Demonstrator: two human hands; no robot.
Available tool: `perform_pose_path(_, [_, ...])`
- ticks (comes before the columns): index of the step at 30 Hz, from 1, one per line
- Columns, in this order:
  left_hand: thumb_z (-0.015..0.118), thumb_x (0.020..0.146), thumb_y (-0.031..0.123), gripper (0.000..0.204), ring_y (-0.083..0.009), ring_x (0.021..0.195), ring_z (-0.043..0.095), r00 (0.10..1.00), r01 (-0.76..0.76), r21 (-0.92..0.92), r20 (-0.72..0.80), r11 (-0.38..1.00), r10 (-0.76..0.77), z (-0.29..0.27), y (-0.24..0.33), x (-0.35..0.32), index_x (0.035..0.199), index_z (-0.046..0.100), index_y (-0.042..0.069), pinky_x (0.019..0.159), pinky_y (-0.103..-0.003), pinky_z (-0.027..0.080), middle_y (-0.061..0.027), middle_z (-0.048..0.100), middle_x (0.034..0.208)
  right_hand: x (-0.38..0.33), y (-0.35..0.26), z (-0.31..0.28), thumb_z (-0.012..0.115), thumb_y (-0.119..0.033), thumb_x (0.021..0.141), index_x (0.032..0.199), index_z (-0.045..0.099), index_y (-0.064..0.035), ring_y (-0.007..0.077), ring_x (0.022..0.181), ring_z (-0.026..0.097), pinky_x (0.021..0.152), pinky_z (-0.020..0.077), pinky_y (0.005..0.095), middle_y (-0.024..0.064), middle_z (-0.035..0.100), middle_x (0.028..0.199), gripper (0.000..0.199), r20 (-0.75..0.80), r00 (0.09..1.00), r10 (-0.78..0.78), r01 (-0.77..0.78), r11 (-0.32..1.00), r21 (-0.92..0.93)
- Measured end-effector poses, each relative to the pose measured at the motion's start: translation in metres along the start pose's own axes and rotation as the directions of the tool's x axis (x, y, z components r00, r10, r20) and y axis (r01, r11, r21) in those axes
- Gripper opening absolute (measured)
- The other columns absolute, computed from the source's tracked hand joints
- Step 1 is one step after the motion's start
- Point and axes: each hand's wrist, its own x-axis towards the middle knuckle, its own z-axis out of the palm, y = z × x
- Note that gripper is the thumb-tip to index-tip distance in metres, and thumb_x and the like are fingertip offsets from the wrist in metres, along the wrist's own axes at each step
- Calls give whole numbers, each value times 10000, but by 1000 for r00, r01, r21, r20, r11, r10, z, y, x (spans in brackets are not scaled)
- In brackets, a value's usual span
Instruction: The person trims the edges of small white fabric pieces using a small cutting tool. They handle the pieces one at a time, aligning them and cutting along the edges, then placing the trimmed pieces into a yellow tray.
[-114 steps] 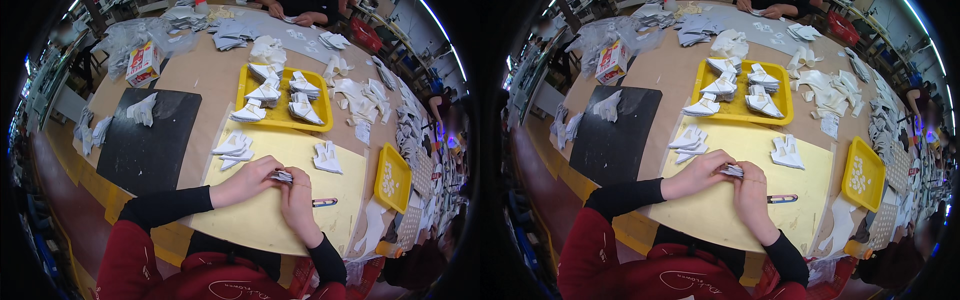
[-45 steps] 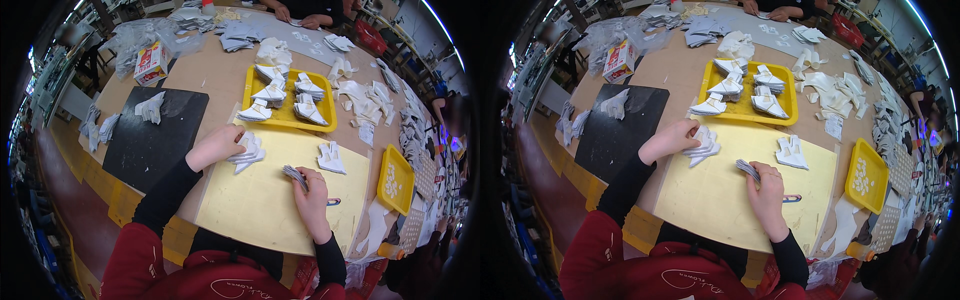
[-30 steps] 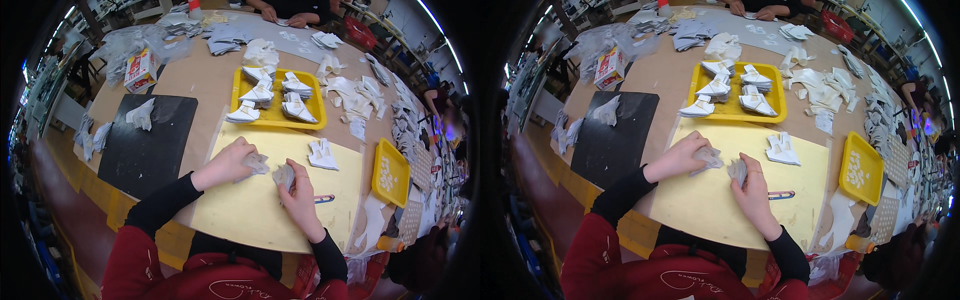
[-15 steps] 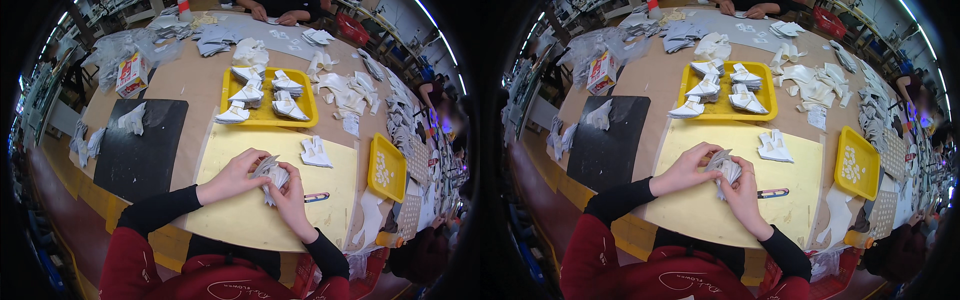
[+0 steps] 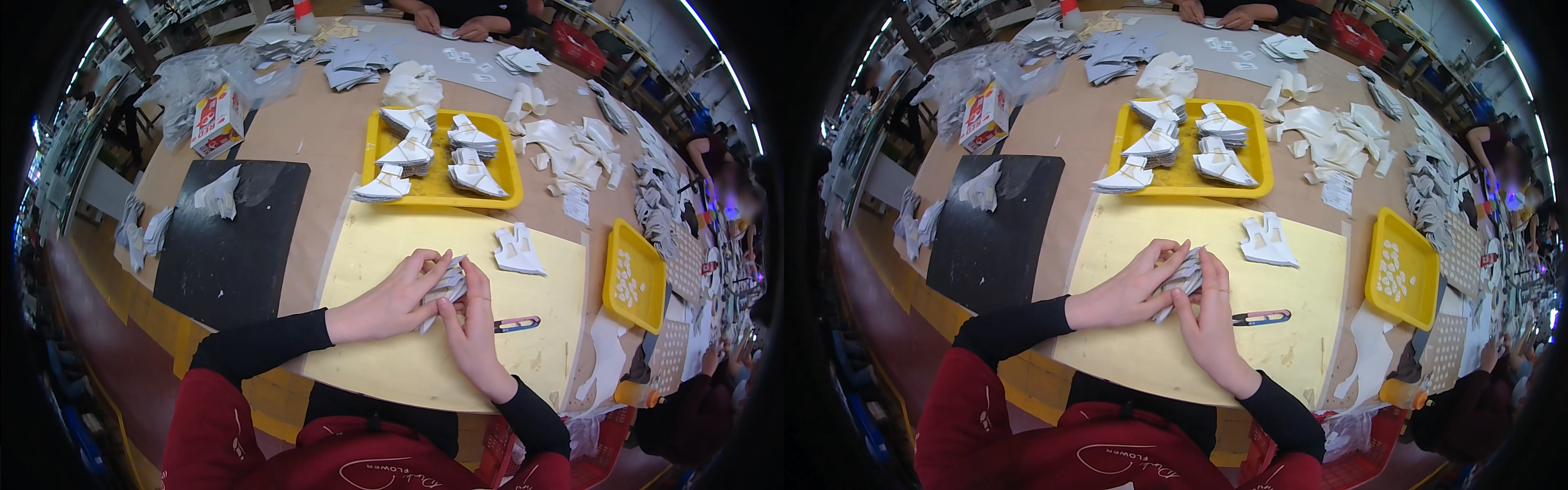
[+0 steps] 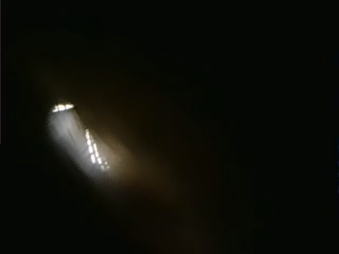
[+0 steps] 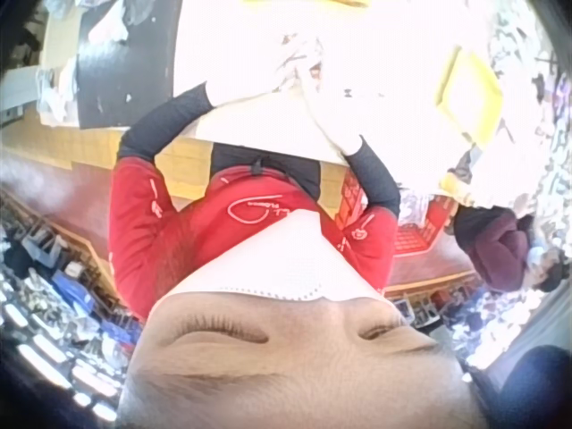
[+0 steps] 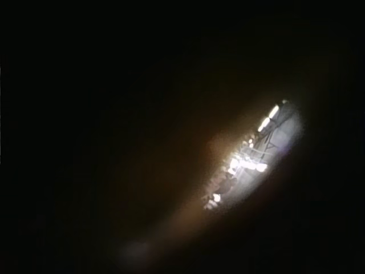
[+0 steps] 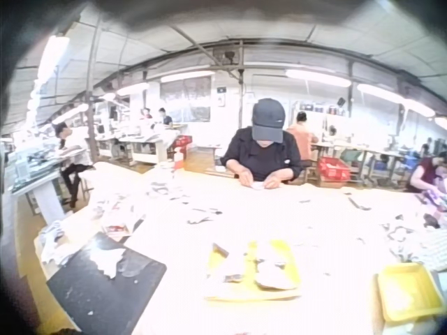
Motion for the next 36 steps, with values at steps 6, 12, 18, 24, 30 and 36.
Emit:
perform_pose_path(6, [629, 870, 93, 729, -353, 1182, 477, 998, -28, 40, 57, 999, 25, -11, 5, 1, 1499, 266, 29, 1009, -384, 426, -214, 382, 1298, -3, -9, 0, 504, -54, 964, 1524, 56, 22, 305, 1239, 502, 953, 493, 350, 245, 222, 1512, 722, 119, 993, 20, -30, 996, 79])
perform_pose_path(12, [647, 841, 20, 575, -308, 1079, 577, 982, 186, -162, 14, 969, -186, -22, -4, 5, 1384, 457, 34, 947, -362, 477, -156, 554, 1177, 1, -5, -7, 520, -66, 954, 1525, 18, 22, 298, 1263, 502, 979, 459, 344, 249, 152, 1565, 765, 195, 973, 125, -156, 976, 154])
perform_pose_path(18, [660, 830, 60, 544, -316, 1140, 541, 980, 195, -217, 75, 956, -183, -22, -11, 11, 1343, 480, 34, 978, -398, 442, -161, 542, 1209, 3, 3, -3, 578, -79, 914, 1520, -69, 15, 313, 1433, 263, 1137, 265, 371, 233, 85, 1592, 891, 37, 999, -29, 25, 992, 123])
perform_pose_path(24, [694, 774, 146, 620, -343, 1268, 390, 999, 35, 286, 1, 958, -37, -17, -12, 3, 1317, 420, 24, 1068, -504, 270, -169, 446, 1268, 2, -3, -1, 610, -92, 889, 1501, -131, 31, 348, 1485, 63, 1186, 124, 371, 255, 13, 1590, 968, 229, 969, -96, 92, 995, 31])
perform_pose_path(30, [648, 795, 99, 577, -351, 1245, 417, 999, 51, 194, 6, 980, -53, -5, -16, 0, 1316, 410, 27, 1096, -478, 262, -170, 471, 1262, -3, -7, 6, 631, -84, 857, 1493, -173, 18, 341, 1488, 3, 1190, 93, 384, 251, -56, 1589, 1030, 345, 928, -139, 112, 989, 99])
perform_pose_path(36, [656, 812, 129, 591, -377, 1286, 419, 998, 22, 146, 54, 989, -30, -10, -12, 6, 1326, 388, 10, 1120, -529, 258, -196, 477, 1273, 4, 6, 1, 644, -87, 846, 1474, -254, -25, 345, 1487, -4, 1189, 79, 386, 230, -101, 1590, 1097, 177, 978, -109, 62, 966, 251])
